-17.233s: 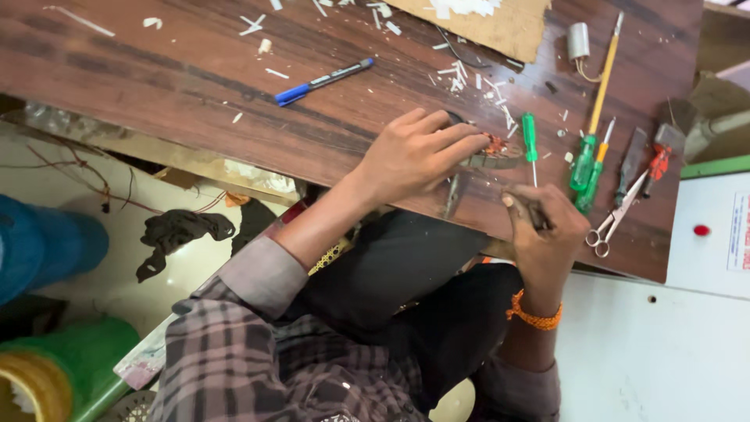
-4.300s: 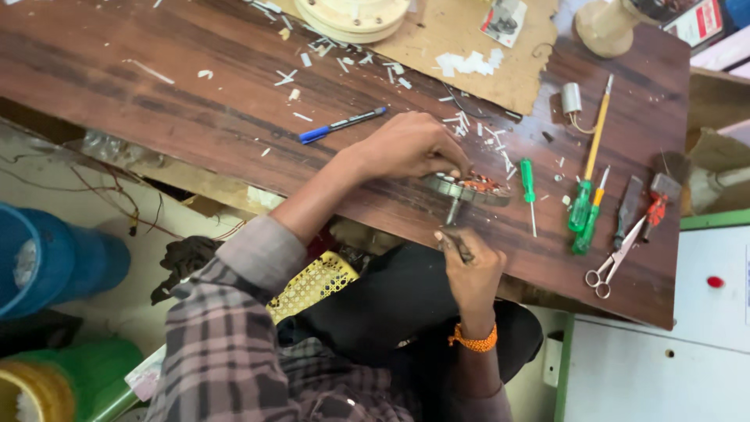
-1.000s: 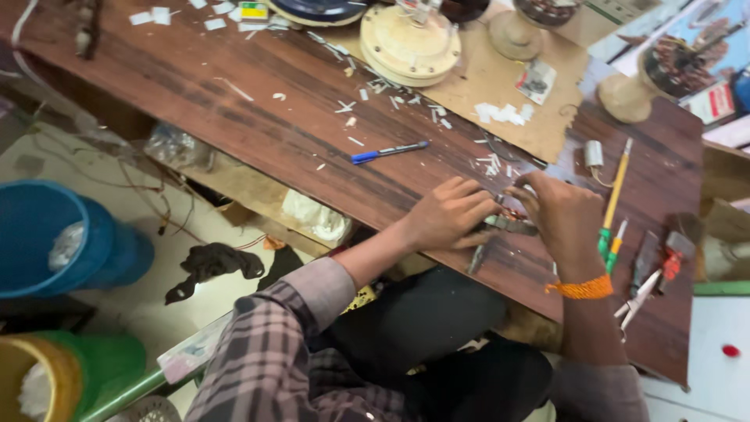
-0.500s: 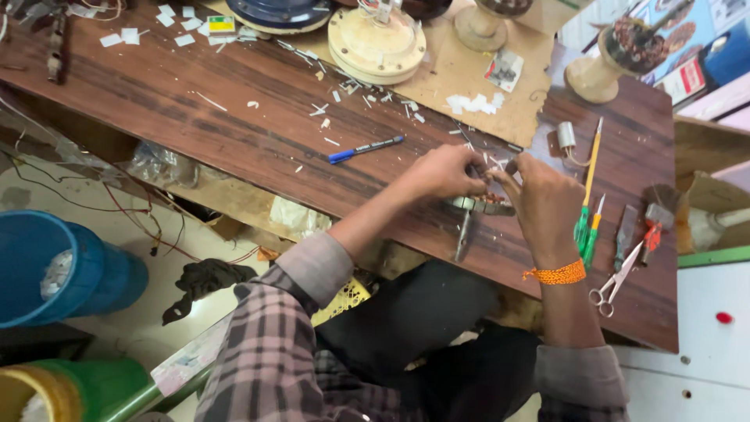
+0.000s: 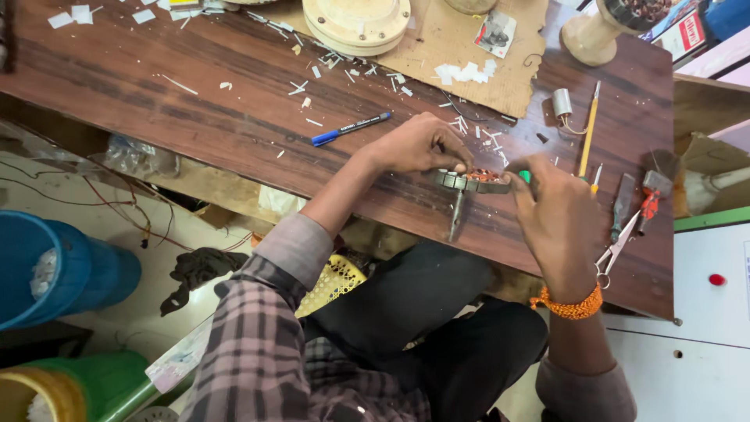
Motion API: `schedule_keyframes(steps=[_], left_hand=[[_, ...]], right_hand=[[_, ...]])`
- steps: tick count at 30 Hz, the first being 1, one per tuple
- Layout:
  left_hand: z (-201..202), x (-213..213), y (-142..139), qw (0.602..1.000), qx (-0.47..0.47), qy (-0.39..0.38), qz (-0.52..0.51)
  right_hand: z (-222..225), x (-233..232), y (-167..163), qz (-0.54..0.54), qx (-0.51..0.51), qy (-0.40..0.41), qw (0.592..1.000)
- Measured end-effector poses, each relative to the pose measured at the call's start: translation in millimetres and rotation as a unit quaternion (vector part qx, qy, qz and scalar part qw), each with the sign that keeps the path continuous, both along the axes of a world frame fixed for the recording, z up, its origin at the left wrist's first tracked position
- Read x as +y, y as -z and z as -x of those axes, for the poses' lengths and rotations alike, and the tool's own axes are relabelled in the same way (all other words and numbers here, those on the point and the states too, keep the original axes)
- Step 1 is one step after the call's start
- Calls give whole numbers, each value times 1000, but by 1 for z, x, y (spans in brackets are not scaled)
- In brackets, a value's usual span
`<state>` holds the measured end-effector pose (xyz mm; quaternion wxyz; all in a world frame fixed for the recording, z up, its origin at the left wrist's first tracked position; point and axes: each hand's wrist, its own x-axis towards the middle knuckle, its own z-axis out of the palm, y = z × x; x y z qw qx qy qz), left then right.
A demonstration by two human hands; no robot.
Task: The person sits at a workbench and winds copper wire by hand onto a motor armature held in a small stand, pressing and guiding the wire around the commutator. They use a small hand tool to help position the wire and occasionally pick at the windings with a screwdriver.
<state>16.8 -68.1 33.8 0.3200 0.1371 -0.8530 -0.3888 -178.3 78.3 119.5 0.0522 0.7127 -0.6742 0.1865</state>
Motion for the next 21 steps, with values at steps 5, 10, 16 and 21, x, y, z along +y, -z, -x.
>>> schedule_keyframes(steps=[5,10,16,21], left_hand=[[-2,0,9,995,-16,-5,-100],[1,-9,21,996,83,33,5],[3,-15,26,998,50,37,21],[-1,-7,9,998,-4,31,-55]], right_hand=[[-8,1,-1,-33,-91,12,995],[-19,8,17,-67,-105,-35,992],[-12,29,65,52,-55,-158,984],[-12,36,104,5,46,-85,995]])
